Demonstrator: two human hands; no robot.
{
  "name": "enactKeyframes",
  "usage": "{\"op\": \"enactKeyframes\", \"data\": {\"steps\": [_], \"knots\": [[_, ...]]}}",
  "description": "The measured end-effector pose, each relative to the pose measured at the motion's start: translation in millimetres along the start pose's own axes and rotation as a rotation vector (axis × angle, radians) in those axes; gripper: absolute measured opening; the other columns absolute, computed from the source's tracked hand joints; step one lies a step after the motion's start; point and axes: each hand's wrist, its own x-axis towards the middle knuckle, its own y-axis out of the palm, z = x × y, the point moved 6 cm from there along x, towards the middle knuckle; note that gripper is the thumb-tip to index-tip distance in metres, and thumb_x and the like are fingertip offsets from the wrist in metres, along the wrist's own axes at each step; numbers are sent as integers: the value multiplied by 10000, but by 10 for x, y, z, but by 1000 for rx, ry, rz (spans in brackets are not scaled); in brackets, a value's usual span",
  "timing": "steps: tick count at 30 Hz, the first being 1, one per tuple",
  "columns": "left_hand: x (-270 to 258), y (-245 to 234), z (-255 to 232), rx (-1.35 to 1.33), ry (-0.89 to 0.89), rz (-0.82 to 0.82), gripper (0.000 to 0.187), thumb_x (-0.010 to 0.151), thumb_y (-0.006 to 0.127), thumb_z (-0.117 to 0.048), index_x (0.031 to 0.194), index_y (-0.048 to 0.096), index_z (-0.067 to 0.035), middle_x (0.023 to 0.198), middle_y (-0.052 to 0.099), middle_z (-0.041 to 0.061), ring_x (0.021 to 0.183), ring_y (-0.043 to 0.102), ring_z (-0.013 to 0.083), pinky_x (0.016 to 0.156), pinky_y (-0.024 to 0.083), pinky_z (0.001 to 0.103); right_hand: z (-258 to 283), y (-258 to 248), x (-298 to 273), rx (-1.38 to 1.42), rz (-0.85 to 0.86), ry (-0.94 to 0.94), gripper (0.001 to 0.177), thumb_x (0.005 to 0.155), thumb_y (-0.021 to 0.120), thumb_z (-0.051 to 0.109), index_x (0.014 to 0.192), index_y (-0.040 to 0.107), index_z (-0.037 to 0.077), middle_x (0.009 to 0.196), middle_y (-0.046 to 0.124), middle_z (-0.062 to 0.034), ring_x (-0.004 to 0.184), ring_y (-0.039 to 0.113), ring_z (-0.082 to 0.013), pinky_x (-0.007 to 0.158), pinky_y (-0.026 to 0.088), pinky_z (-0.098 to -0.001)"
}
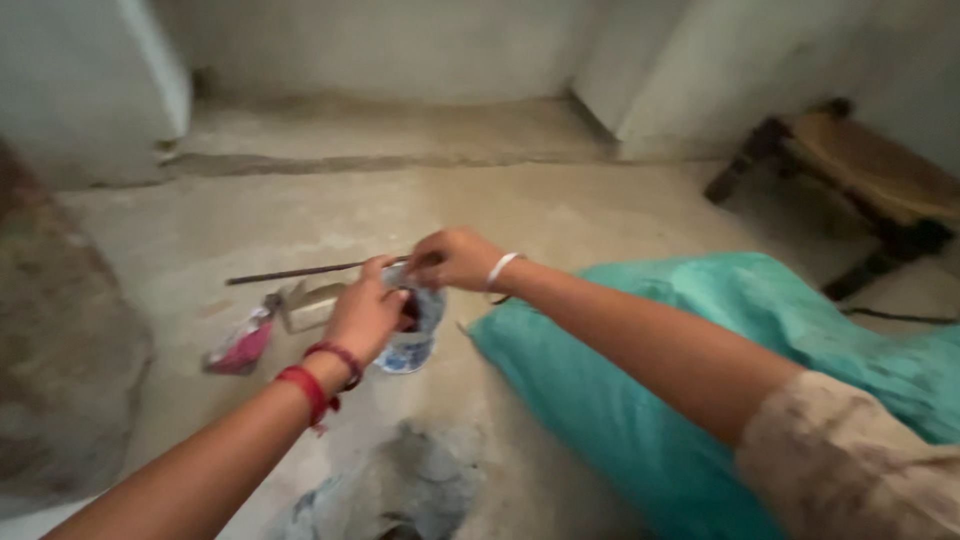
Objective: The person sits on the floor and organizes small hardware items. They fold a pink measuring tape and place it into a small orange container. They then gather several rusty nails from the floor and place them into a white paint can.
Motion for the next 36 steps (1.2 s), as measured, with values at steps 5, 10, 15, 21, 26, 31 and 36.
{"op": "enactKeyframes", "data": {"steps": [5, 10, 15, 21, 26, 31, 36], "knots": [[29, 111, 54, 3, -36, -25, 379, 959, 595, -147, 1335, 568, -104, 976, 762, 227, 846, 761, 307, 723, 600, 408, 113, 126, -73, 317, 137, 223, 241, 840, 671, 114, 1038, 807, 95, 880, 789, -58, 732, 747, -149, 661, 629, -302], [47, 219, 200, -202, -143, 20, 369, 950, 575, -100, 1317, 563, -63, 1026, 767, 191, 833, 795, 251, 711, 643, 365, 25, 187, -162, 615, 234, 304, 239, 833, 705, 52, 1065, 751, 19, 929, 774, -104, 782, 765, -179, 718, 670, -322], [1, 328, 195, -359, -252, 185, 266, 937, 622, -122, 1176, 667, -13, 996, 776, 167, 754, 788, 239, 643, 627, 350, -136, 248, -281, 535, 238, 334, 224, 826, 761, 32, 1046, 769, -4, 921, 777, -128, 793, 761, -172, 722, 664, -310], [-171, 77, 69, 43, -38, 137, 219, 897, 585, -134, 960, 768, -33, 813, 775, 98, 606, 745, 230, 550, 597, 330, -406, 75, -552, 488, 406, 556, 289, 797, 719, 84, 1081, 748, 40, 945, 767, -99, 772, 748, -185, 707, 642, -327], [-364, 80, 96, 103, -64, 280, 230, 898, 575, -155, 906, 765, -26, 747, 774, 110, 619, 745, 180, 537, 602, 331, -486, -76, -757, 416, 453, 624, 291, 782, 719, 49, 1071, 757, 51, 989, 783, -52, 889, 736, -150, 734, 634, -324], [-454, 93, 94, 179, -53, 241, 237, 901, 569, -162, 890, 777, -49, 740, 773, 106, 603, 736, 207, 553, 591, 347, -478, -121, -719, 432, 349, 592, 263, 807, 675, 59, 1051, 772, 55, 997, 782, -47, 869, 741, -155, 733, 636, -312], [-385, 13, -45, 227, 63, 72, 209, 892, 616, -205, 929, 788, -92, 741, 773, 135, 649, 741, 188, 646, 569, 353, -317, -133, -514, 422, 274, 509, 231, 825, 669, 85, 1036, 760, 64, 979, 771, -50, 841, 732, -142, 702, 630, -309]]}}
